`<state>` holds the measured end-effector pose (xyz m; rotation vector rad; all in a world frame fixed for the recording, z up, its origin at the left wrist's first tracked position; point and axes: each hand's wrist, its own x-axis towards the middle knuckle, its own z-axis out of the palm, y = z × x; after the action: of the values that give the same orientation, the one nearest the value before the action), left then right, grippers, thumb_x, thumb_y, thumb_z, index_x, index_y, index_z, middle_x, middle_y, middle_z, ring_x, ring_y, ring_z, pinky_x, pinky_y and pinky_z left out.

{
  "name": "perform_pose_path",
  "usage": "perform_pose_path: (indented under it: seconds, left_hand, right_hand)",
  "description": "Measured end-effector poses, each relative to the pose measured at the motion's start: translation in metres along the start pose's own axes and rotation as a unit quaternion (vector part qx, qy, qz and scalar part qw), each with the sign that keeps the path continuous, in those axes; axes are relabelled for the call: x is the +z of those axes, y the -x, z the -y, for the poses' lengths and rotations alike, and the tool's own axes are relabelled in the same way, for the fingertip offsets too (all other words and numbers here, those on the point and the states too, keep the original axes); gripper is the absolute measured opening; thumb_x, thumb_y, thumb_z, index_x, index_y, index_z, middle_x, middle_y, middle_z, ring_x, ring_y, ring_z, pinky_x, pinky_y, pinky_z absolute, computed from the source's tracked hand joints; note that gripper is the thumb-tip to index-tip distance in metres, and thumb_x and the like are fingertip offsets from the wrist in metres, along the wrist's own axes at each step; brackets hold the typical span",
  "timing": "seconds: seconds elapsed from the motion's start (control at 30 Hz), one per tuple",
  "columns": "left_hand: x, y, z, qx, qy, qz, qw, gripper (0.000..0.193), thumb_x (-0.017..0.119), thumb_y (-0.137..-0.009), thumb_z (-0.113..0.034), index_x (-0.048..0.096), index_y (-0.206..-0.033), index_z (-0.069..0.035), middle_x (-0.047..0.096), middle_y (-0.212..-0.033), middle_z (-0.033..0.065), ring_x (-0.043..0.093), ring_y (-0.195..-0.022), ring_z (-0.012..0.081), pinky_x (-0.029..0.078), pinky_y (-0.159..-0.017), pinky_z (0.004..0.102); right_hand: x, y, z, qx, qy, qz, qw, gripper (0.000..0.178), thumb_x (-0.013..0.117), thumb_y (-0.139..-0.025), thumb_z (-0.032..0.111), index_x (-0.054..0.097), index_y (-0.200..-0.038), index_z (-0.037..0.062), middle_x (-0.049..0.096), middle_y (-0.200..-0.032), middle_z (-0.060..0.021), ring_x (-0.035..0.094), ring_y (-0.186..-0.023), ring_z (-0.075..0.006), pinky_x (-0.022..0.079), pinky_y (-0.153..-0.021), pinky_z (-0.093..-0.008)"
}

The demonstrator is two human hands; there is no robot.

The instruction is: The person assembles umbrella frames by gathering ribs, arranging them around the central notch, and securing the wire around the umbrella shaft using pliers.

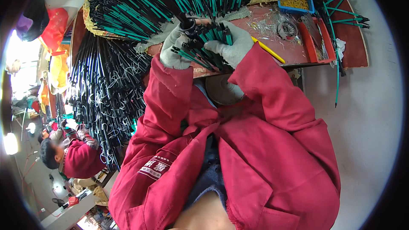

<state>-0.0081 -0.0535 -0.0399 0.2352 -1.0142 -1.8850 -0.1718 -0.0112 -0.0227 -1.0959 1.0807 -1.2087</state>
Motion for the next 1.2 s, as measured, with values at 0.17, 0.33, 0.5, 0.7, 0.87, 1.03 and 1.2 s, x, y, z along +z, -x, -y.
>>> perform_pose_path:
  seconds: [0.17, 0.33, 0.5, 0.7, 0.87, 1.03, 1.2]
  left_hand:
    - [-0.011, 0.007, 0.005, -0.072, 0.092, -0.028, 0.993, 0.056, 0.061, -0.078, -0.016, 0.036, -0.122, 0.008, 0.049, -0.115, 0.0225, 0.049, -0.107, 0.0308, 0.045, -0.086, 0.0394]
    - [-0.004, 0.009, 0.001, -0.032, 0.119, 0.051, 0.991, 0.054, 0.057, -0.080, -0.010, 0.032, -0.122, 0.012, 0.049, -0.114, 0.0228, 0.052, -0.104, 0.0307, 0.046, -0.086, 0.0382]
    - [-0.003, 0.010, 0.006, -0.027, 0.123, 0.059, 0.990, 0.046, 0.053, -0.083, -0.016, 0.038, -0.118, 0.009, 0.051, -0.108, 0.0199, 0.054, -0.098, 0.0249, 0.047, -0.083, 0.0348]
    - [-0.028, 0.009, 0.011, -0.061, 0.039, 0.128, 0.989, 0.041, 0.057, -0.081, -0.028, 0.051, -0.106, 0.004, 0.043, -0.118, 0.0231, 0.054, -0.095, 0.0265, 0.044, -0.082, 0.0359]
    - [-0.034, -0.028, 0.017, 0.018, -0.013, 0.138, 0.990, 0.041, 0.060, -0.078, -0.030, 0.057, -0.103, 0.003, 0.047, -0.115, 0.0235, 0.049, -0.104, 0.0288, 0.039, -0.088, 0.0373]
    - [-0.057, -0.049, 0.014, -0.191, -0.058, 0.193, 0.961, 0.029, 0.053, -0.081, -0.013, 0.056, -0.109, -0.005, 0.043, -0.122, 0.0221, 0.046, -0.108, 0.0308, 0.039, -0.087, 0.0411]
    - [0.019, -0.012, 0.007, -0.012, -0.107, -0.174, 0.979, 0.030, 0.045, -0.087, -0.019, 0.050, -0.111, -0.002, 0.052, -0.110, 0.0164, 0.054, -0.097, 0.0212, 0.045, -0.080, 0.0296]
  right_hand:
    - [-0.015, 0.000, -0.007, -0.004, 0.069, 0.071, 0.995, 0.034, 0.069, -0.070, 0.011, 0.056, -0.100, 0.0030, 0.059, -0.080, -0.0039, 0.053, -0.074, -0.0113, 0.044, -0.069, -0.0268]
    - [-0.017, -0.002, -0.003, -0.034, 0.132, 0.099, 0.986, 0.033, 0.071, -0.068, 0.017, 0.055, -0.094, 0.0019, 0.057, -0.076, -0.0081, 0.054, -0.072, -0.0180, 0.043, -0.068, -0.0294]
    - [-0.017, 0.004, -0.009, -0.116, 0.210, 0.090, 0.967, 0.038, 0.072, -0.067, 0.022, 0.053, -0.094, 0.0022, 0.055, -0.077, -0.0110, 0.053, -0.075, -0.0234, 0.041, -0.069, -0.0315]
    - [-0.021, 0.002, -0.018, -0.015, 0.136, 0.175, 0.975, 0.047, 0.071, -0.067, 0.023, 0.050, -0.103, 0.0038, 0.056, -0.087, -0.0123, 0.053, -0.083, -0.0252, 0.041, -0.074, -0.0317]
    - [-0.028, -0.011, -0.025, -0.138, 0.094, 0.182, 0.969, 0.052, 0.070, -0.069, 0.025, 0.047, -0.111, 0.0029, 0.055, -0.098, -0.0111, 0.051, -0.093, -0.0228, 0.039, -0.084, -0.0300]
    - [-0.038, -0.026, -0.036, -0.032, -0.027, 0.289, 0.956, 0.049, 0.069, -0.072, 0.025, 0.048, -0.110, 0.0020, 0.055, -0.096, -0.0054, 0.050, -0.089, -0.0162, 0.040, -0.081, -0.0297]
    - [-0.031, -0.007, -0.028, -0.059, 0.011, 0.141, 0.988, 0.046, 0.067, -0.074, 0.020, 0.048, -0.112, 0.0045, 0.056, -0.093, -0.0043, 0.055, -0.083, -0.0170, 0.044, -0.075, -0.0290]
